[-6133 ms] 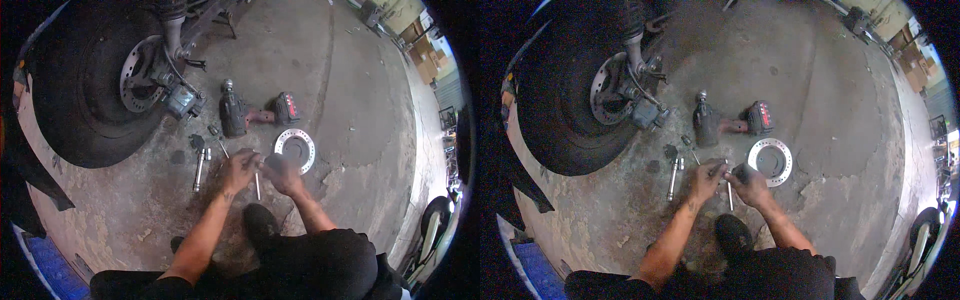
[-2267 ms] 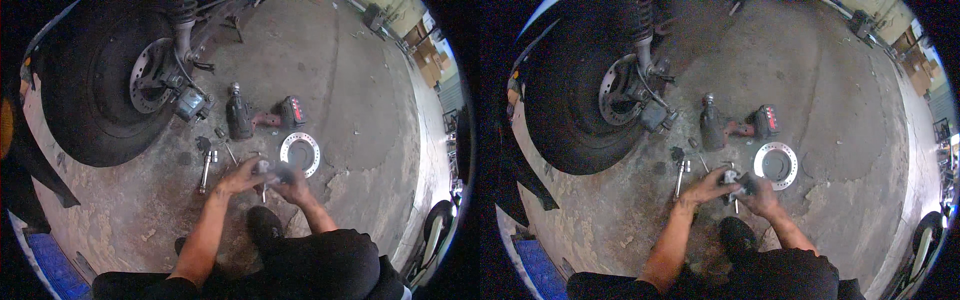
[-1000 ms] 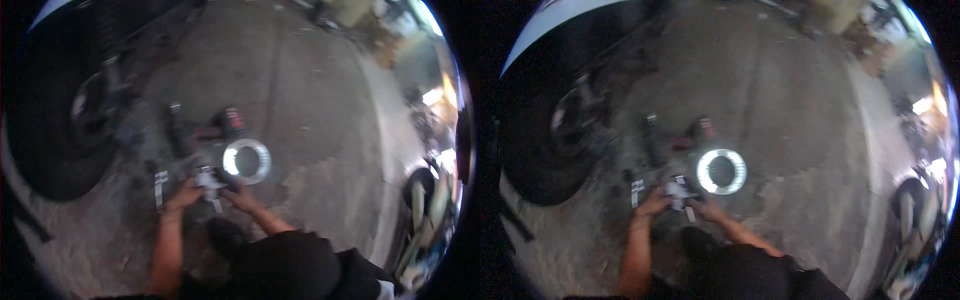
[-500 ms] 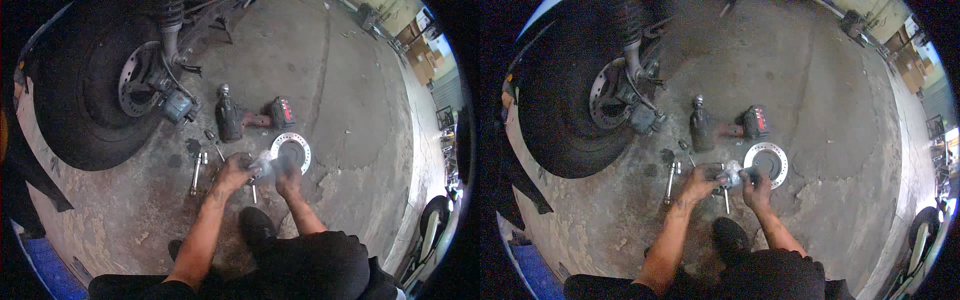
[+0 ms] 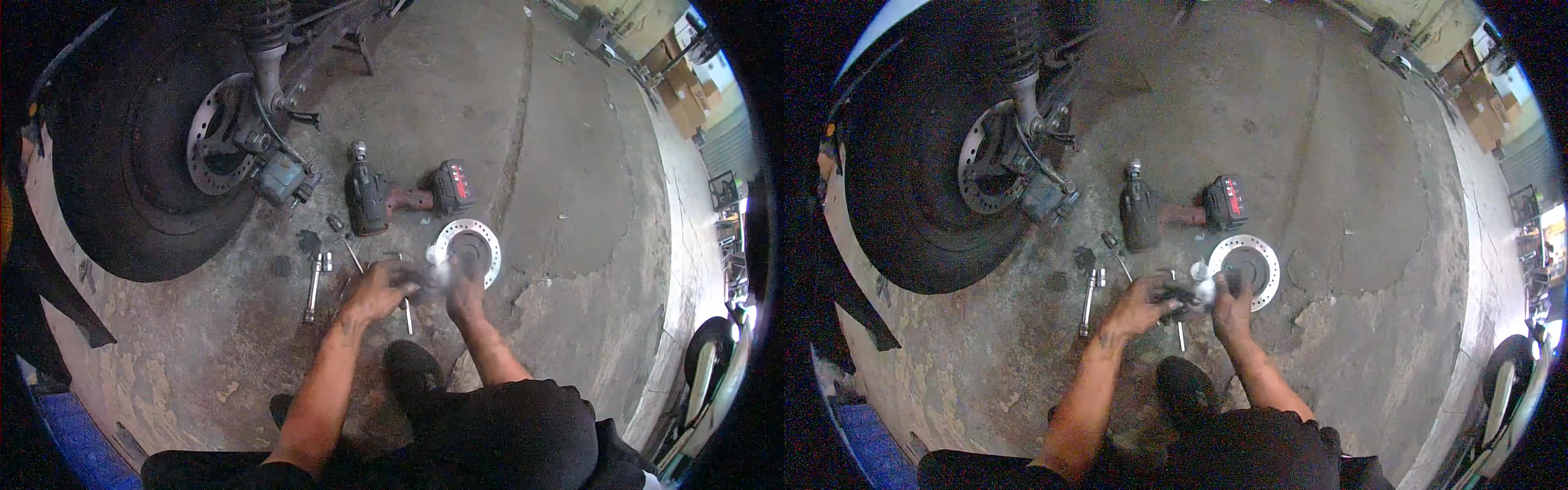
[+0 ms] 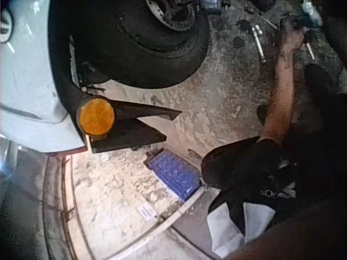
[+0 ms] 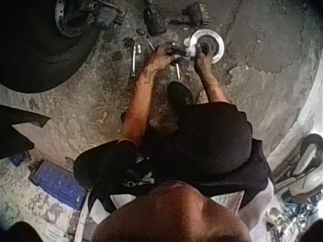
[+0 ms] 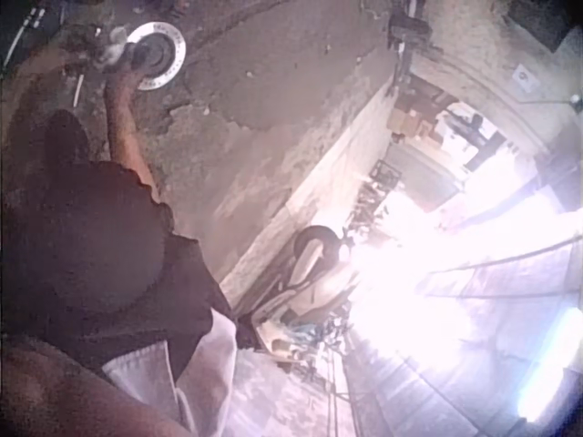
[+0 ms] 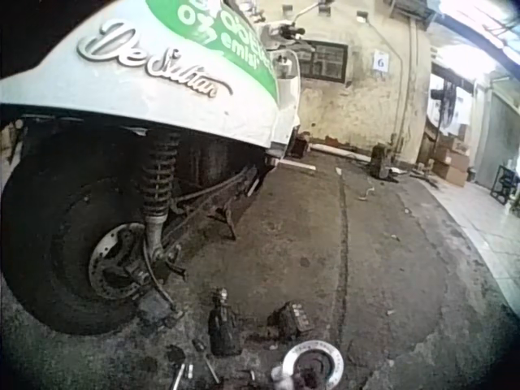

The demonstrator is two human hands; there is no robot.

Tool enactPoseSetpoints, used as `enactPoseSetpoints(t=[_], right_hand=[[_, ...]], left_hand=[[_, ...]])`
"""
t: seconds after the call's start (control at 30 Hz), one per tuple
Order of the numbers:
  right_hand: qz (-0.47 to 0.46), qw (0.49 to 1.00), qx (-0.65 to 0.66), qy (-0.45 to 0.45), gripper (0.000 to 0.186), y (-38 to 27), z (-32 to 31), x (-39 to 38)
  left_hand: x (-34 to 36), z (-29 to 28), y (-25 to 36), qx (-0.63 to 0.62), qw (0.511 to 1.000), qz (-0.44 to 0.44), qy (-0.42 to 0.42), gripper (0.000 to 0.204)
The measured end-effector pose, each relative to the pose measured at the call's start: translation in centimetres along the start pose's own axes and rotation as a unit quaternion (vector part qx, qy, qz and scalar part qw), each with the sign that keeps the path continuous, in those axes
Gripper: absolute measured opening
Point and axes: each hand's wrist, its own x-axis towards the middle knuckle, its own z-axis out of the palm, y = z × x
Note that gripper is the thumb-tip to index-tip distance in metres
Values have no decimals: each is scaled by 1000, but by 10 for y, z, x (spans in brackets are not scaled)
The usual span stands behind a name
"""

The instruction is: The person disassembles a scooter brake caliper by hand and using a screwdriver to remove internal components and hardware. The person then handles and applies a substance to a small part before beginning to reassemble the caliper assembly.

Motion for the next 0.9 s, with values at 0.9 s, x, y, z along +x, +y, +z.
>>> enactPoseSetpoints(t=[0.9], right_hand=[[-113, 979, -169, -18, 18, -49, 14, -21]], left_hand=[[-2, 0, -2, 38, 995, -87, 7, 45]])
